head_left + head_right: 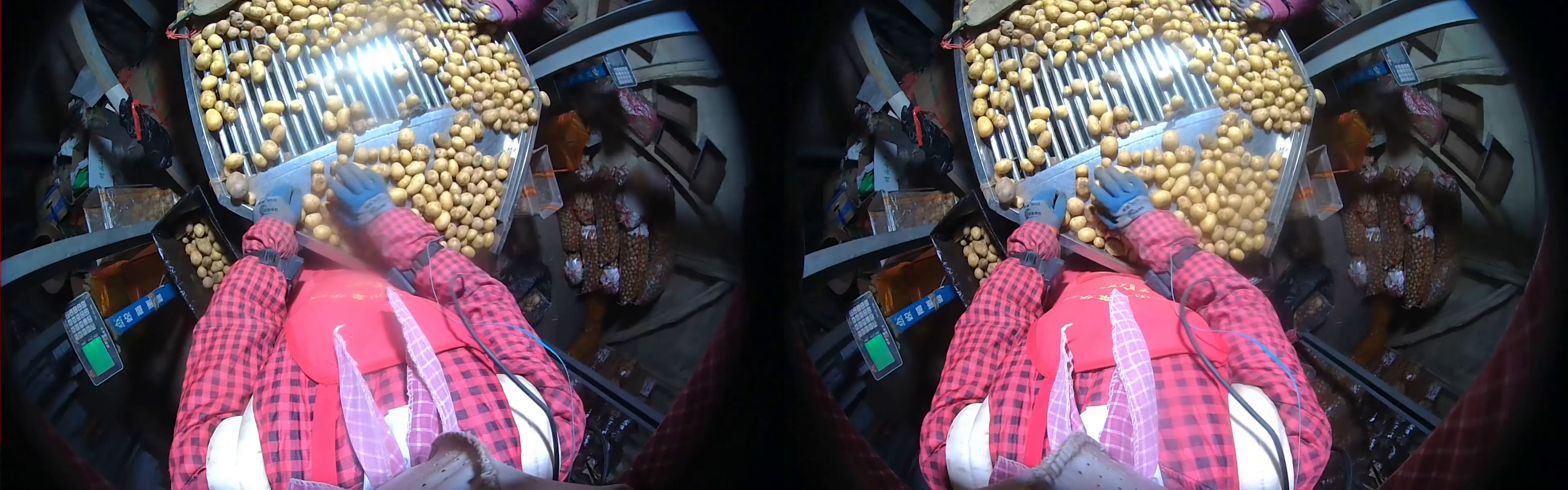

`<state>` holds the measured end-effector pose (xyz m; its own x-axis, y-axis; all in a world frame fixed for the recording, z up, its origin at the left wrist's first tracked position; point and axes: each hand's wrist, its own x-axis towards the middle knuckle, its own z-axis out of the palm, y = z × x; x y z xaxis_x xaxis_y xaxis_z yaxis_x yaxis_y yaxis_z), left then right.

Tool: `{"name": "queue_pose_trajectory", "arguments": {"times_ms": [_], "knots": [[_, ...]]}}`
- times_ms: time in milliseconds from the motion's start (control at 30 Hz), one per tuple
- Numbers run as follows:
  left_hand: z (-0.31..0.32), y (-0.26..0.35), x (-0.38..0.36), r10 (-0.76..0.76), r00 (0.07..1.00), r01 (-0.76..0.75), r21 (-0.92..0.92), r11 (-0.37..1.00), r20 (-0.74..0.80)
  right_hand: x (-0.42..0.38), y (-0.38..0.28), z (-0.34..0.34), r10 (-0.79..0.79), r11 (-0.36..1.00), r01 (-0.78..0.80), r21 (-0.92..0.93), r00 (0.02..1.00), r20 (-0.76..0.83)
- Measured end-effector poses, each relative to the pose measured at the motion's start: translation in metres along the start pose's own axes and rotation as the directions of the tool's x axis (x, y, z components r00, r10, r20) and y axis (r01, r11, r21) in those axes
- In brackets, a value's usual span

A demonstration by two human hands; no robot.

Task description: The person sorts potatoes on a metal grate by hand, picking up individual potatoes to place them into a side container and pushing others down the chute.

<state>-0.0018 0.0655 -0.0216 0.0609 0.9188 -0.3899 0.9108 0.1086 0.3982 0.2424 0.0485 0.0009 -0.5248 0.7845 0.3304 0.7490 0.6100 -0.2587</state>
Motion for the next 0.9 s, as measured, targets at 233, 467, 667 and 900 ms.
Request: {"name": "queue_pose_trajectory", "arguments": {"times_ms": [233,467,667,900], "knots": [[-0.006,0.003,-0.005,-0.019,0.999,0.019,0.007,1.0,-0.028,-0.037,0.016,0.014,-0.038,0.988,0.071,-0.139,0.974,0.223],[0.001,0.0,-0.005,0.032,0.992,-0.03,0.015,0.999,-0.125,-0.084,0.033,-0.032,0.239,0.958,-0.193,-0.212,0.946,0.221],[0.006,-0.005,0.001,0.024,0.993,-0.03,-0.047,0.998,-0.119,-0.135,0.061,-0.1,0.643,0.758,-0.617,-0.213,0.762,0.079],[-0.001,0.004,-0.001,0.014,0.994,-0.012,0.019,1.0,-0.112,-0.171,0.074,-0.075,0.623,0.748,-0.613,-0.255,0.781,-0.048]]}}
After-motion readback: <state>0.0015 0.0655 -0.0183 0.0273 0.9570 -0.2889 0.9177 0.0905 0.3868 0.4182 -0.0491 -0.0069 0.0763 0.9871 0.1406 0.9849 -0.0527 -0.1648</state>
